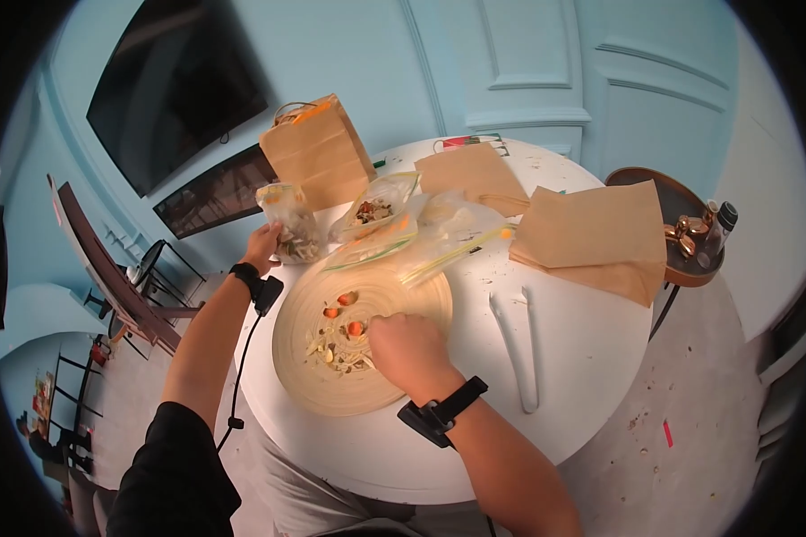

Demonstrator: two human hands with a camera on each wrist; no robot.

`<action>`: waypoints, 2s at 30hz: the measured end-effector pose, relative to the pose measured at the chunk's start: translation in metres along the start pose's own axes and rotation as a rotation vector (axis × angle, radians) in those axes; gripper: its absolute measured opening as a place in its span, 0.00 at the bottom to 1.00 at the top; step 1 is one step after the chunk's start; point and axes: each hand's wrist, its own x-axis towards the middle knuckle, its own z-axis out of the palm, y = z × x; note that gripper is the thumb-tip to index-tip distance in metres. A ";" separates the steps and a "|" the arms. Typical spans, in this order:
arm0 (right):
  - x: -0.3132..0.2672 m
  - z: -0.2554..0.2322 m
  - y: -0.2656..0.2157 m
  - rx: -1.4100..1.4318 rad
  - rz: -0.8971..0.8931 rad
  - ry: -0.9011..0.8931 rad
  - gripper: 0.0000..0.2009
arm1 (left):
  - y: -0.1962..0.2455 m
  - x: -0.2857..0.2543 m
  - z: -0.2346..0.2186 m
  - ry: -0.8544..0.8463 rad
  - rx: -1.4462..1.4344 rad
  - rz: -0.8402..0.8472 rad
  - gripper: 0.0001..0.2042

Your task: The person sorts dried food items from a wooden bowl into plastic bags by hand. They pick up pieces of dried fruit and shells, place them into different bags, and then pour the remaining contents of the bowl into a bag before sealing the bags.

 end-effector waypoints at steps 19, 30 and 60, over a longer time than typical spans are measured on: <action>-0.008 -0.008 -0.035 0.066 -0.232 0.319 0.11 | 0.042 -0.167 -0.090 -0.564 -0.601 0.070 0.25; -0.030 0.010 -0.069 0.103 -0.704 0.205 0.15 | 0.042 -0.226 -0.045 -0.720 -0.122 -0.169 0.22; -0.033 0.016 -0.065 0.092 -0.689 0.187 0.15 | 0.045 -0.264 -0.067 -0.870 -0.071 0.158 0.47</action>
